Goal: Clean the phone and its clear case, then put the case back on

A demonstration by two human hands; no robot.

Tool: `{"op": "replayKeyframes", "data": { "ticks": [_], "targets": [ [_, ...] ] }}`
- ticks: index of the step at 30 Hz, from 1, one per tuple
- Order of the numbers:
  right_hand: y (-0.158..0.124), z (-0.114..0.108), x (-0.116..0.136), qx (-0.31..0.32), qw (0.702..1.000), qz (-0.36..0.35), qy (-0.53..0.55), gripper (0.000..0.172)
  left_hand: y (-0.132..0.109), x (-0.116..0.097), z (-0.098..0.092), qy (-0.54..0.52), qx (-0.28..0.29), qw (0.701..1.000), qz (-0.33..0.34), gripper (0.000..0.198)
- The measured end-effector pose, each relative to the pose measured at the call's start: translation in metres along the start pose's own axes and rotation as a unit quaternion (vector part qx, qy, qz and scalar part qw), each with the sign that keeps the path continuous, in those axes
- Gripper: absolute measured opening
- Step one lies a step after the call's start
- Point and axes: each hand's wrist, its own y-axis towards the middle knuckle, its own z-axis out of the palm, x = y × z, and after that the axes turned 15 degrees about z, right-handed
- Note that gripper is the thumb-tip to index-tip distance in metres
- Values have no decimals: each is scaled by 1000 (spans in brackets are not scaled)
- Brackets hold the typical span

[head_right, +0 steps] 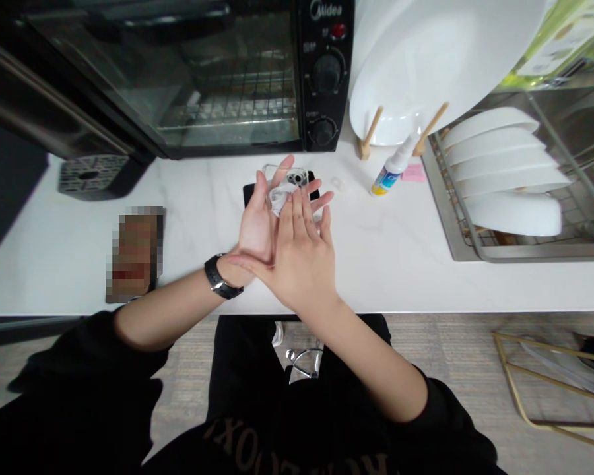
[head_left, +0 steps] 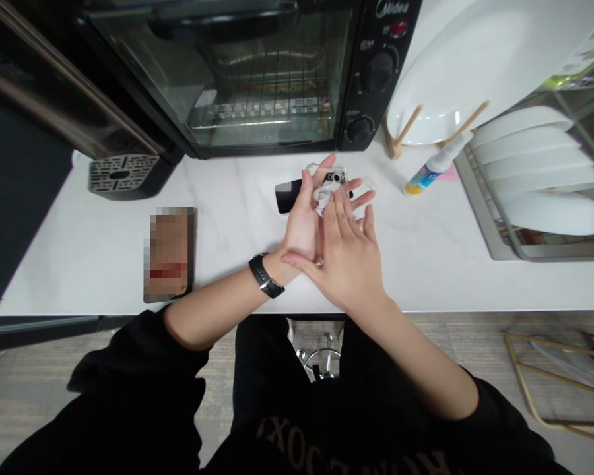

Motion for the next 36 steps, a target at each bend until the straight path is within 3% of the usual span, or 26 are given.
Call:
{"op": "replayKeyframes", "data": {
  "ticks": [4,10,15,23,31,36],
  "targets": [
    [15,-1,2,7,1000,3,23,112,1,3,5,8,14,1000,5,68],
    [26,-9,-2,18,997,-50,53,111,-9,-1,28,-12,-26,1000,-11,67],
    [24,-13,-7,43,992,-94,65,109,-11,-6,19,1,31,999,-10,71],
    [-14,-13,-9,38,990,-111,73,100,-2,-15,-2,35,27,999,24,63],
    [-59,-20,-18,28,992,-110,60,94,3,-13,-5,23,31,999,9,65],
    [-72,-15,-11,20,999,-34,-1,110,1,-7,-6,47,31,998,25,65]
  ]
}}
